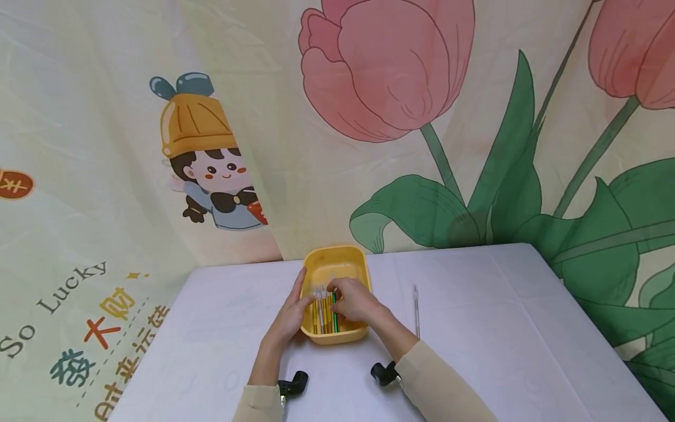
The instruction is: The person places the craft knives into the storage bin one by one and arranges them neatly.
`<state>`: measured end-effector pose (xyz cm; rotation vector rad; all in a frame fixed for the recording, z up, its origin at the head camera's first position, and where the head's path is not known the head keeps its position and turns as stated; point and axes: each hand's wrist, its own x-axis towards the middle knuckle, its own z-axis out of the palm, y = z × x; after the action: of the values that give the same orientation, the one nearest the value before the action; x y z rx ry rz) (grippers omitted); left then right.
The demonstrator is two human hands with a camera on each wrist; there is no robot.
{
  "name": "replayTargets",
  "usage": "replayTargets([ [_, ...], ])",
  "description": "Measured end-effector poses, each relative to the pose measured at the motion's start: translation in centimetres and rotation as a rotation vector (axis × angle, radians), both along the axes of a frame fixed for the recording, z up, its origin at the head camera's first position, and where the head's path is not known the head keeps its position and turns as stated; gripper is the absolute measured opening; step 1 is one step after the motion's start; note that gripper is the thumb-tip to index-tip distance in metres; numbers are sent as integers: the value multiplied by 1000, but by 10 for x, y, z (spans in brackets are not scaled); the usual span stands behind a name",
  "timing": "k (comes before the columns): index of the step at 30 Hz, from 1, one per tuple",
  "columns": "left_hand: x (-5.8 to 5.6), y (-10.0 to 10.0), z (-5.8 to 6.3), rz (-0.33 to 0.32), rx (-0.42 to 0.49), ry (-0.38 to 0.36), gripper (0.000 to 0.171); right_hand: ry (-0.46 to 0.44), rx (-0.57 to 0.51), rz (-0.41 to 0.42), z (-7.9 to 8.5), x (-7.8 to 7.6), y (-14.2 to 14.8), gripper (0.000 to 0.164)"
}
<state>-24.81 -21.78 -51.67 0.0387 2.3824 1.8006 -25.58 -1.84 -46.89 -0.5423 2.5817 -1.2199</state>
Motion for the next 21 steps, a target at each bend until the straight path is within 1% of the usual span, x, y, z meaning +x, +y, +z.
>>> replayTargets([
  [6, -2, 0, -2, 7, -20, 8, 72, 31, 38, 20, -1, -3, -1, 40],
  [16, -3, -2, -6, 3, -3, 10, 73, 17, 75, 30, -3, -6, -4, 45],
  [21, -2, -2, -4, 5, -12, 12, 73, 33, 100, 25, -4, -8, -5, 45],
])
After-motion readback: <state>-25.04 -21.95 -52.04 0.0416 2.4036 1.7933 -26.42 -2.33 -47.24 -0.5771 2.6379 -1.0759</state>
